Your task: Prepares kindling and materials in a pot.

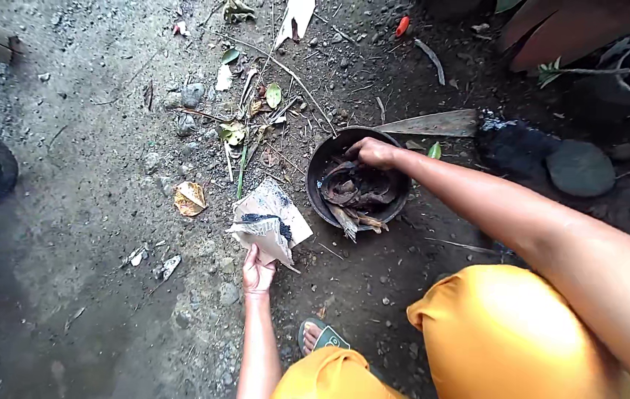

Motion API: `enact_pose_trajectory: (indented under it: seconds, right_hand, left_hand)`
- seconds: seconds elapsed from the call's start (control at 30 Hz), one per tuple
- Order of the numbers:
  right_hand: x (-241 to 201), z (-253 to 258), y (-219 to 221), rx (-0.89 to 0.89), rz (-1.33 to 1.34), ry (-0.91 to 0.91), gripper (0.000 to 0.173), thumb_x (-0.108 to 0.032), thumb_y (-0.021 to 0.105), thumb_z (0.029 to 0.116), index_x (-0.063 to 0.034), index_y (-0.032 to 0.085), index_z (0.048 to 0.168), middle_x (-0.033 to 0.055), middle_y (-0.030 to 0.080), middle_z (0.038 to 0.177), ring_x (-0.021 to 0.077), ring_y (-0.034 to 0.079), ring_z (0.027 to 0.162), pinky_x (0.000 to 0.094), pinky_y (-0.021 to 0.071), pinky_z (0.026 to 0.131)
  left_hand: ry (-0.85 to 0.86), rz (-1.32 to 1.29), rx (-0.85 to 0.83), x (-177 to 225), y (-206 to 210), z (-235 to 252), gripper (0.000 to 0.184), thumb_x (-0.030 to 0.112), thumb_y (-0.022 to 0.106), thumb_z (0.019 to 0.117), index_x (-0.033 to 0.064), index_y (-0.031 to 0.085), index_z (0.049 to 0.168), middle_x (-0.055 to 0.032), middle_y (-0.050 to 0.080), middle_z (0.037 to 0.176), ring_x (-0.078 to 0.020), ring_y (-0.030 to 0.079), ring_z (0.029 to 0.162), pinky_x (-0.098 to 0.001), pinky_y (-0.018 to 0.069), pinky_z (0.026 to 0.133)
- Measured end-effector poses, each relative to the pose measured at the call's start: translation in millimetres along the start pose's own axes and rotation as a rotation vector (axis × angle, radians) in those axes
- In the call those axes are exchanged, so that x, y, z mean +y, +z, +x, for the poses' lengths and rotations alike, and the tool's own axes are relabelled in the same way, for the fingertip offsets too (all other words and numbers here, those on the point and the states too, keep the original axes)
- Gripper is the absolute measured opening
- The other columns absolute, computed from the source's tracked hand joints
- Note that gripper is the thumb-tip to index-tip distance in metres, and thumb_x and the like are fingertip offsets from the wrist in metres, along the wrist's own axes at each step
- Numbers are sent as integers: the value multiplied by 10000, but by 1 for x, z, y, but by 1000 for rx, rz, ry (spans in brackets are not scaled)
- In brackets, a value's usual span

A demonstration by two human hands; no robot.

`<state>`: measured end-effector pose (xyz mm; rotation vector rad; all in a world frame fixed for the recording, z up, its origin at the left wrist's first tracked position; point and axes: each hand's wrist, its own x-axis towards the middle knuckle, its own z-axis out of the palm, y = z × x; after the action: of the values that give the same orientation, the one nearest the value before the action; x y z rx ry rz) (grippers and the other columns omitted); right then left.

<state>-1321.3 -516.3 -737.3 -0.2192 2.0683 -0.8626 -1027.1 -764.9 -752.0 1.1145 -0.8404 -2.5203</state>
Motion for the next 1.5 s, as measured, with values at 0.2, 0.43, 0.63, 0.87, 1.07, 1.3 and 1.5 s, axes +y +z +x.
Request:
enact_pose_trajectory:
  seconds: [0.2, 0.43, 0.63, 0.87, 1.07, 1.3, 1.5]
  right_hand:
    - [-18, 16, -2, -62, -684, -134, 306, -96, 598, 1025, 30, 631, 1302, 306, 635, 1271, 488, 583, 1245, 642, 440, 1045]
    - [-22, 32, 5, -168, -818, -43, 268, -46, 562, 1018, 87, 631, 1240, 300, 613, 1314, 464, 561, 1291, 638, 443, 1053]
    - [-39, 24, 1, -254, -823, 6, 319, -93, 552, 1040, 98, 593, 1293, 302, 574, 1375, 460, 529, 1330, 641, 415, 1072]
    - [-23, 14, -13, -200, -757, -273, 257, -206, 602, 1040, 1, 711, 1146, 240, 691, 1149, 414, 630, 1168, 578, 464, 1009]
    - [-1, -59, -52, 348, -371, -405, 265, -265, 591, 1039, -49, 730, 1104, 233, 722, 965, 455, 696, 949, 693, 507, 837]
    - [143, -127, -115, 310, -477, 217, 274, -242, 677, 1000, 28, 721, 1021, 331, 682, 974, 566, 641, 983, 765, 465, 817]
    - [79, -129, -43, 382, -467, -386, 204, -92, 612, 1006, 44, 694, 1135, 268, 689, 1095, 462, 682, 1023, 651, 539, 857]
  left_hand:
    - [9, 1, 22, 0, -3, -1, 341, 170, 257, 1095, 105, 591, 1094, -58, 759, 979, -176, 754, 889, -356, 639, 743]
    - [13, -49, 19, 1, -8, -6, 331, 168, 300, 1082, 95, 623, 1068, -78, 767, 973, -192, 762, 878, -367, 646, 736]
    - [14, -41, 28, 2, -6, -9, 338, 163, 299, 1081, 96, 630, 1078, -82, 769, 976, -195, 764, 874, -376, 648, 732]
    - [25, -17, 19, 0, 0, -11, 362, 180, 276, 1095, 100, 628, 1071, -60, 771, 969, -173, 764, 876, -353, 647, 740]
    - [40, -14, 3, -1, -1, -9, 375, 181, 260, 1094, 100, 626, 1080, -68, 770, 973, -181, 764, 871, -360, 649, 726]
    - [1, 53, 9, -1, 5, -5, 361, 173, 259, 1102, 104, 613, 1079, -55, 767, 965, -164, 759, 871, -336, 643, 737]
    - [-28, 56, -42, -4, 25, -1, 353, 162, 267, 1099, 87, 612, 1084, -70, 766, 959, -173, 761, 864, -345, 647, 728]
